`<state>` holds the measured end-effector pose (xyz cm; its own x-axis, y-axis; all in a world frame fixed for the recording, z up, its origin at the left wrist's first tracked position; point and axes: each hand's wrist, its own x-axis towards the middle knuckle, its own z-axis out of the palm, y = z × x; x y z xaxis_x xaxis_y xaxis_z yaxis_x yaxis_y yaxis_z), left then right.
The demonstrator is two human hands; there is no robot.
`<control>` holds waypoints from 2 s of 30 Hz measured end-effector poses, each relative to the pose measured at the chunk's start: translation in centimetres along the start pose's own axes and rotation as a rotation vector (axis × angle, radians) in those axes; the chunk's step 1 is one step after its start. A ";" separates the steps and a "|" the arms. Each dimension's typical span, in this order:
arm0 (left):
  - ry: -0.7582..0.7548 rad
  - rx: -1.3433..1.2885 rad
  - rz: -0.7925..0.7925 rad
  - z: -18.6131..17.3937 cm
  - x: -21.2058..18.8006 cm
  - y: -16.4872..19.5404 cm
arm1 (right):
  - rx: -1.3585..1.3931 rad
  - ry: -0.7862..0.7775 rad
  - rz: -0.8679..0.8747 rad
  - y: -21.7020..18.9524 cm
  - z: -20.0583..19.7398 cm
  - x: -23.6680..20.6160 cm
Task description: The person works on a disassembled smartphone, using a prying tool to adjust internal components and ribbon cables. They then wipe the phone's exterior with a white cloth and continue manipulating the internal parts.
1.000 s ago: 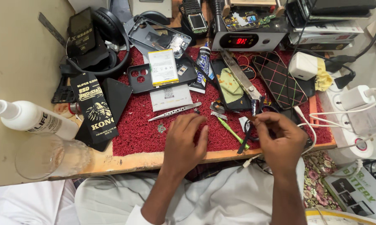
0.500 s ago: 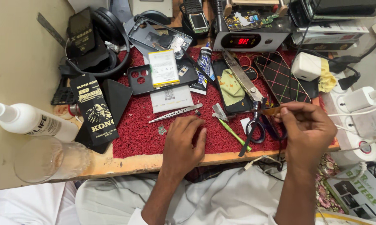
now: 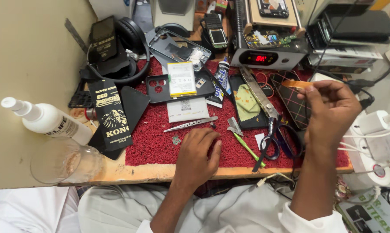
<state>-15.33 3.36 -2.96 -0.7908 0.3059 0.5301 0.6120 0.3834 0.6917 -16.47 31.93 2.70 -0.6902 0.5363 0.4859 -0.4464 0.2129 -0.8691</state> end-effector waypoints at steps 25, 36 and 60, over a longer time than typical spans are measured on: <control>0.384 -0.071 -0.165 -0.7 -0.5 -0.4 | -0.703 -0.482 -0.056 -13.5 -0.5 -10.5; 0.299 -0.079 -0.135 0.8 -2.8 0.5 | -0.440 -0.761 -0.350 -19.5 -3.3 -15.6; -0.226 0.557 0.056 3.0 2.9 1.1 | -0.786 -0.506 0.207 -7.8 -7.0 -16.1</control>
<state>-16.96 7.30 -2.13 -0.7730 0.4934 0.3988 0.6137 0.7410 0.2726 2.10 27.34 1.03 -0.9590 0.2475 0.1377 0.0951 0.7394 -0.6665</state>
